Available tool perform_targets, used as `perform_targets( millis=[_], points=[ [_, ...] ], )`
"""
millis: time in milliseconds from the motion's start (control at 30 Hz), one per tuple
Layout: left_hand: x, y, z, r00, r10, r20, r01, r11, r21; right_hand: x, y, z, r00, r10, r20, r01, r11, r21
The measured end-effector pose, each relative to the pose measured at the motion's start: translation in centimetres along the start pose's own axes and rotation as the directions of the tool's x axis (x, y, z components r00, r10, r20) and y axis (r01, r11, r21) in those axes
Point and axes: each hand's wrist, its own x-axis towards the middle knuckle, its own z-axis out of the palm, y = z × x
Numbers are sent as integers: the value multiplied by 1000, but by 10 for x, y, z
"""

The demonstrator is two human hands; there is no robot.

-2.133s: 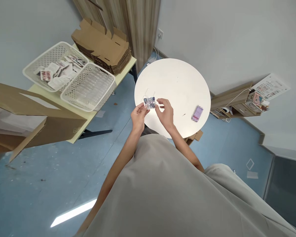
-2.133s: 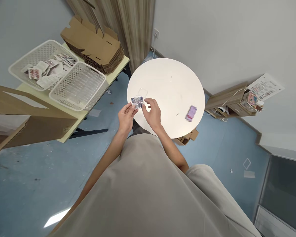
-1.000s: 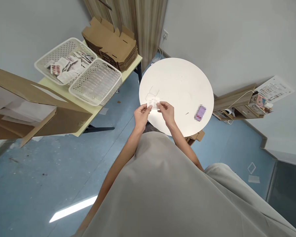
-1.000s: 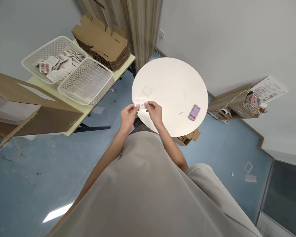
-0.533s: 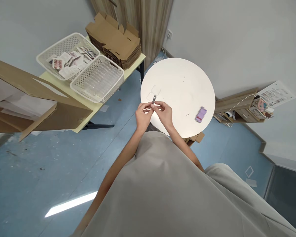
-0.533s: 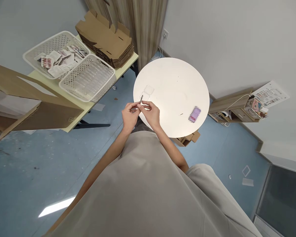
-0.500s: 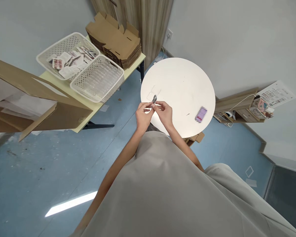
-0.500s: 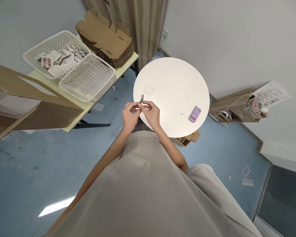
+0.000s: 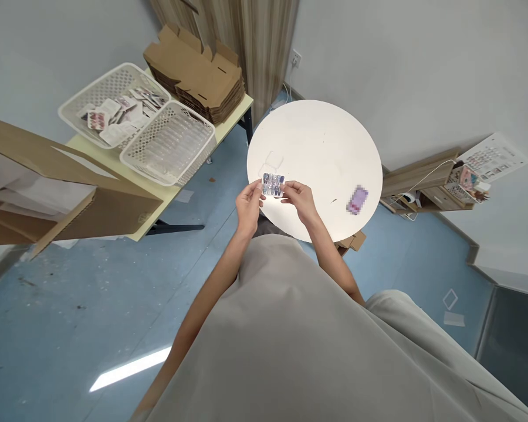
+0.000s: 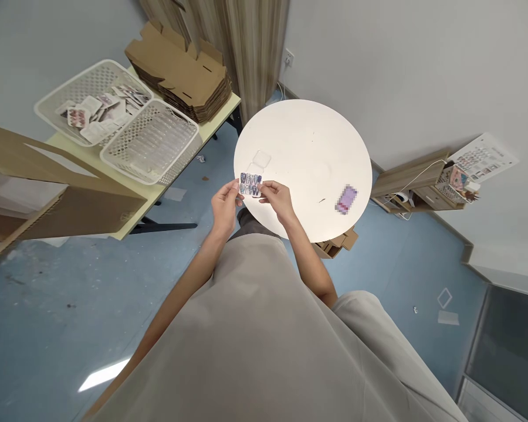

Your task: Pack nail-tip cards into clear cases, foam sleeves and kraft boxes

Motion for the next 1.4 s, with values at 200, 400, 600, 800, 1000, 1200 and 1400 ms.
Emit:
perform_targets(
  millis=[200,400,600,800,1000,1200,1400],
  points=[
    [-3,-4,1,999,-45,10,45,999,-22,-9,4,1,1000,-3,-6,3,1000,-13],
    [-7,-4,-2,1000,-14,11,14,1000,-2,-7,15,0,1000,-12,-28,12,1000,-17],
    [-12,-7,0,994,2,109,-10,997,74,-2,26,7,996,86,4,-86,996,32],
    [-7,-16,3,983,-14,183,-25,977,210,5,33,18,982,172,75,-182,971,156],
    [11,-21,7,982,-66,177,10,954,298,24,42,19,973,221,68,-231,951,208],
    [53,-23,-5,981,-151,119,108,945,308,57,63,14,962,266,-61,-261,962,78],
    [123,-61,-30,955,-285,83,196,816,543,100,102,18,896,382,-226,-383,923,39]
  ],
)
